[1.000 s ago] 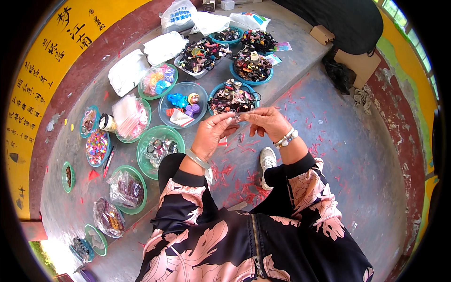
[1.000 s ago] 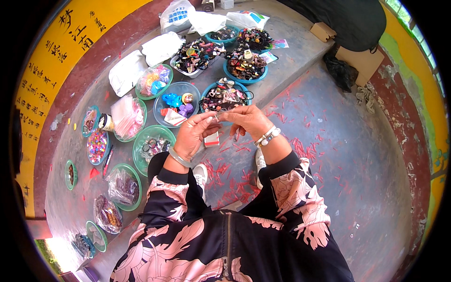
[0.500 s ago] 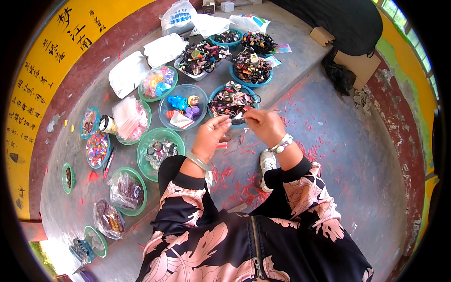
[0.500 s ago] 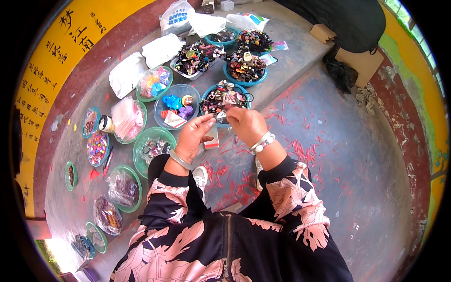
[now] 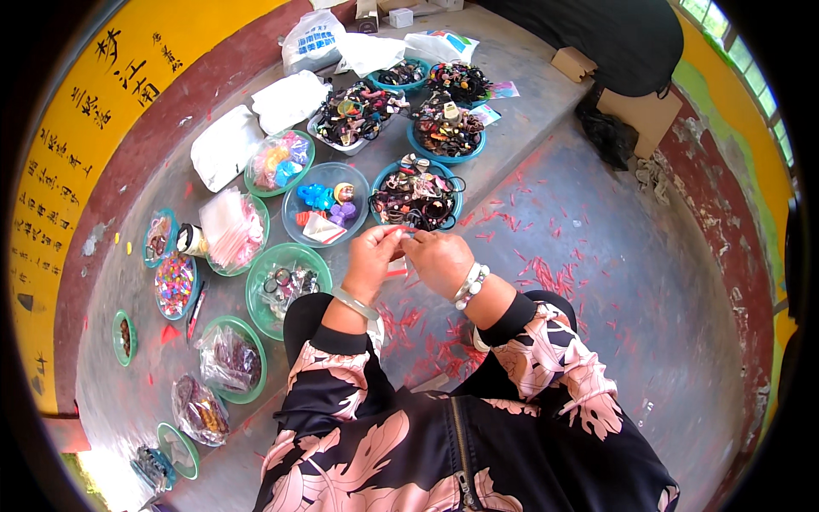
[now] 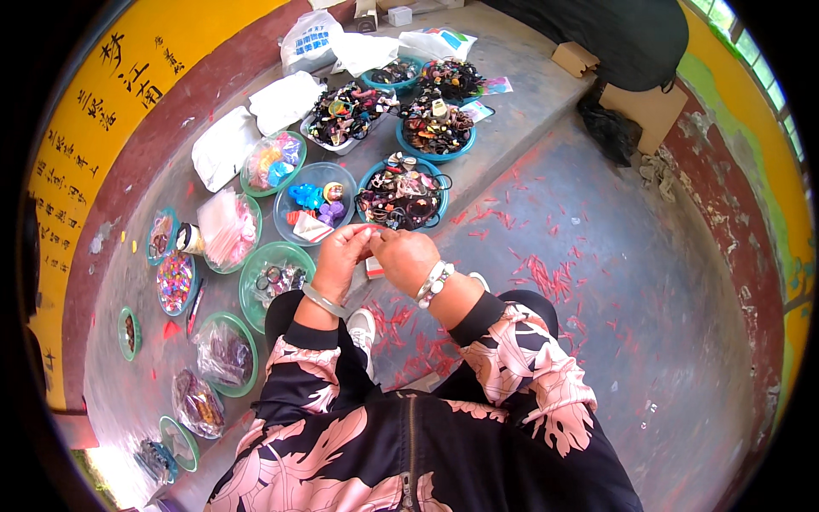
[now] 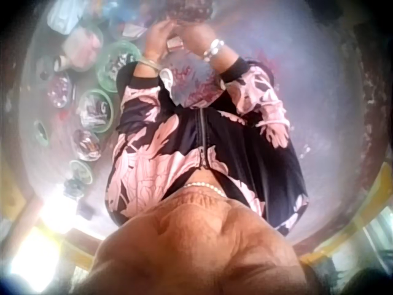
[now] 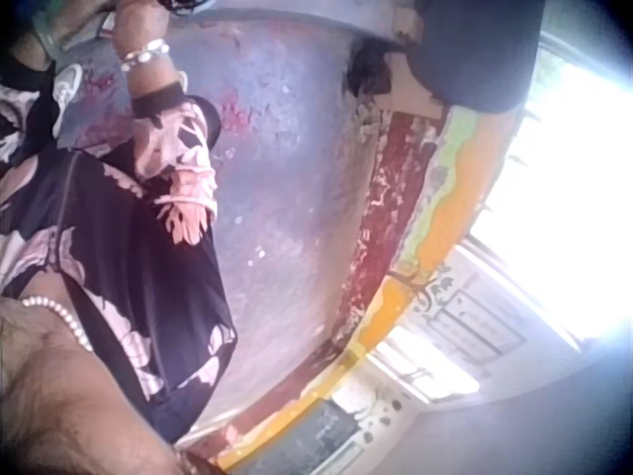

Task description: The person sits on the floor and sorts through various hair accessories, including hair ties and clips, from several bowls. They pick up items, separate them, and place them into small plastic bags or back into the bowls.

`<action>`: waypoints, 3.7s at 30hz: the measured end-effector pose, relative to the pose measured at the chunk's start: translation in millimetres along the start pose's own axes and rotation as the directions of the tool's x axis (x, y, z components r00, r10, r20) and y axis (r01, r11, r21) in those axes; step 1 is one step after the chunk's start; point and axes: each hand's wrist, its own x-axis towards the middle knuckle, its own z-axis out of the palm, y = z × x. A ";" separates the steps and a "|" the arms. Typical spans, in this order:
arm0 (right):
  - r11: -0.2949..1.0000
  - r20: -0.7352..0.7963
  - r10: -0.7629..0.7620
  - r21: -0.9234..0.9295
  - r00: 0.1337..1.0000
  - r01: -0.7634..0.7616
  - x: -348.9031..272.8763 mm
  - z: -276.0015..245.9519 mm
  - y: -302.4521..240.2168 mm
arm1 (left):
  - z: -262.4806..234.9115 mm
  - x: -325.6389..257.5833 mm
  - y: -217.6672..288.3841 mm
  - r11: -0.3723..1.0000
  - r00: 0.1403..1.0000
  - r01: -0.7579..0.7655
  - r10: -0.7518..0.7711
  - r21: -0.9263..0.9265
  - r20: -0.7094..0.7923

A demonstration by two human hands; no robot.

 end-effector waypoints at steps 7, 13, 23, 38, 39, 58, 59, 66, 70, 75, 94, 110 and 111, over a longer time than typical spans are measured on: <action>0.992 -0.134 -0.123 -0.012 0.983 0.123 0.8 3.2 -4.1 | -5.0 -1.9 6.4 0.999 0.999 0.036 -0.036 0.014 -0.026; 0.981 -0.191 -0.173 0.051 0.966 0.186 6.5 2.1 -13.0 | -23.4 -5.1 12.1 0.998 0.996 0.059 -0.058 0.013 -0.064; 0.717 -0.206 0.569 0.598 0.796 -0.358 67.7 -9.8 64.8 | -56.0 14.6 53.6 0.991 0.933 -0.129 0.133 0.036 -0.334; 0.971 0.155 0.230 -0.102 0.961 -0.216 108.4 125.1 99.4 | -68.9 38.0 33.2 0.977 0.926 -0.079 -0.003 -0.201 -0.378; 0.976 0.133 0.195 -0.121 0.972 -0.180 106.6 128.5 97.4 | -68.5 38.0 33.1 0.980 0.927 -0.077 0.002 -0.185 -0.375; 0.903 0.055 0.335 0.266 0.940 -0.338 111.3 131.7 145.9 | -59.7 37.2 34.8 0.984 0.944 -0.068 0.009 -0.166 -0.331; 0.951 0.004 0.242 0.198 0.970 -0.238 105.6 134.3 139.0 | -58.9 37.2 34.2 0.985 0.944 -0.066 0.009 -0.162 -0.331; 0.969 0.119 0.115 -0.233 0.986 -0.085 99.0 133.3 99.1 | -49.1 34.5 30.6 0.989 0.946 -0.033 -0.016 -0.146 -0.325; 0.967 0.073 0.142 -0.225 0.987 -0.123 106.1 139.8 108.3 | -51.4 35.2 31.4 0.989 0.943 -0.038 -0.012 -0.144 -0.333; 0.506 0.361 0.399 0.680 0.843 -0.531 121.0 118.4 142.0 | -52.1 36.5 33.3 0.984 0.941 -0.037 -0.025 -0.176 -0.337; -0.521 0.177 0.099 0.848 0.979 -0.100 105.8 23.9 122.3 | -48.7 36.7 26.0 0.991 0.951 -0.027 -0.015 -0.133 -0.307; 0.092 0.313 0.223 0.936 0.923 -0.339 40.6 -45.3 54.9 | -35.3 26.3 28.0 0.962 0.972 0.227 -0.232 0.153 0.020; 0.179 0.300 0.197 0.925 0.934 -0.335 40.9 -45.3 53.5 | -33.0 25.6 28.6 0.952 0.966 0.244 -0.255 0.186 0.038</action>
